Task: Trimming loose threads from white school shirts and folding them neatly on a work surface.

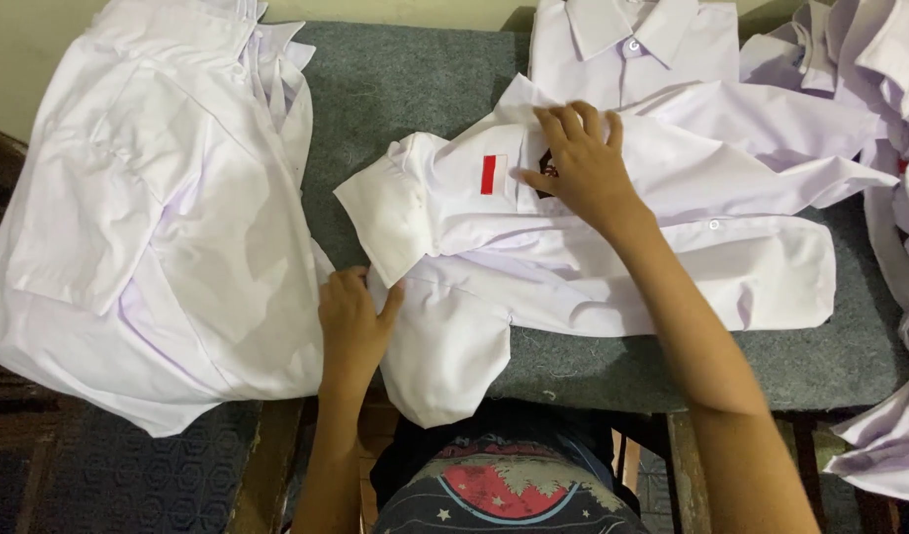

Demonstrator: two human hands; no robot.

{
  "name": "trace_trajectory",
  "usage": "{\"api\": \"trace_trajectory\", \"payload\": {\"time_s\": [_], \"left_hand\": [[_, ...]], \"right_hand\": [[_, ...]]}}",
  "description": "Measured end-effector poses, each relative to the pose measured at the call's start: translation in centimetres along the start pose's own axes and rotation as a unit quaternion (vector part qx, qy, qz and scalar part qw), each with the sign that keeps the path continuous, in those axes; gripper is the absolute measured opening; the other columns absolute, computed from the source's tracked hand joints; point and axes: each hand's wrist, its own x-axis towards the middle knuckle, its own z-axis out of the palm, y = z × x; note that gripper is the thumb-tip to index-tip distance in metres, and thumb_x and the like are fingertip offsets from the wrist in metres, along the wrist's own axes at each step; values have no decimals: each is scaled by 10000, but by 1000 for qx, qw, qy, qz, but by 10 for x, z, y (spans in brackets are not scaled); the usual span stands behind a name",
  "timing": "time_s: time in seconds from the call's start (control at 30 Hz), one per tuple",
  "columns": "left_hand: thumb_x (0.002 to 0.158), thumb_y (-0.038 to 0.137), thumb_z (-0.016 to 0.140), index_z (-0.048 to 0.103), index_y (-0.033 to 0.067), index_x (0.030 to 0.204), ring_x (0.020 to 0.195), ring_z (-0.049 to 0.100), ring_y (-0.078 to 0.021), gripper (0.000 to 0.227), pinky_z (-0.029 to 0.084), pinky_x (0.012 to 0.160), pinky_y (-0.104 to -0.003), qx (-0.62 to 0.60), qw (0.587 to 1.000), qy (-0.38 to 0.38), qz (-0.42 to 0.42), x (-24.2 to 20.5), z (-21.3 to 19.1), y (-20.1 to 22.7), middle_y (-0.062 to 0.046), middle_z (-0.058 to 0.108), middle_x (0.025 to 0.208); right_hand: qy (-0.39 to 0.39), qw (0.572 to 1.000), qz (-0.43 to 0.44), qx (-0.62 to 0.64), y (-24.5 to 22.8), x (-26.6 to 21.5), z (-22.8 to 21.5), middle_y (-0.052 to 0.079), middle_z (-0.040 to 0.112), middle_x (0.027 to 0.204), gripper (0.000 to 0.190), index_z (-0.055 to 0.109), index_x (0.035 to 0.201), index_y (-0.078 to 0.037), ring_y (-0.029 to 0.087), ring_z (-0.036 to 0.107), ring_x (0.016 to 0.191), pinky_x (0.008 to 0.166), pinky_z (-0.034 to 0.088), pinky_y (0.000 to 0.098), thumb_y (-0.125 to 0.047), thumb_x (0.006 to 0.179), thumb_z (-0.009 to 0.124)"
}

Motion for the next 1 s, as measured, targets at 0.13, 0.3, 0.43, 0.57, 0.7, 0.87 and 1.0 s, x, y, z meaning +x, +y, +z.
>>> {"api": "trace_trajectory", "payload": {"time_s": [0.13,0.3,0.43,0.57,0.7,0.87,1.0], "left_hand": [[997,549,612,619,-4,1109,944,678,-353,564,584,767,-530,9,1000,-20,10,12,9,-2,-143,647,930],[1002,499,452,467,93,1320,1137,639,-162,517,466,976,-295,-369,923,-108,5,23,-29,33,-57,656,1213],[1030,449,512,420,137,1101,850,494,-112,333,441,786,-266,-400,915,-49,14,42,-33,22,12,463,973],[955,425,528,462,162,1131,1012,555,-176,323,423,908,-307,-403,913,31,-48,67,-74,47,-32,552,1036],[905,453,561,546,181,1263,957,596,-108,449,450,802,-219,-422,901,-43,-94,101,-105,48,8,610,1054],[938,461,539,565,232,1221,1013,550,-89,366,406,882,-223,-337,937,-93,1,153,-128,47,31,583,1103],[1011,312,597,520,195,1122,1054,514,-54,179,404,954,-207,-321,934,-42,152,162,-143,82,54,547,1093]], "right_hand": [[62,991,-57,-101,24,2,31,13,588,1094,533,658,1318,-119,226,463,1185,1145,257,559,-469,932,768],[94,984,-151,-16,30,5,-14,33,621,845,420,604,944,-97,185,597,753,759,569,344,-445,1160,512],[84,989,-101,-73,42,-2,-58,17,574,774,483,481,956,-115,194,522,494,375,374,344,-514,1202,368],[111,991,-67,-24,52,-15,-108,124,556,739,383,424,1000,-67,410,560,590,504,396,483,-333,1231,576],[41,989,3,145,41,-38,-169,138,450,658,390,408,983,-10,287,423,610,627,328,453,-222,1222,632],[19,972,21,233,42,-64,-210,65,515,960,218,527,1146,0,160,468,895,748,405,371,-189,1215,612],[-2,939,127,320,28,-73,-232,17,616,1143,252,586,1345,-56,98,559,1016,833,491,288,-230,1167,552]]}}
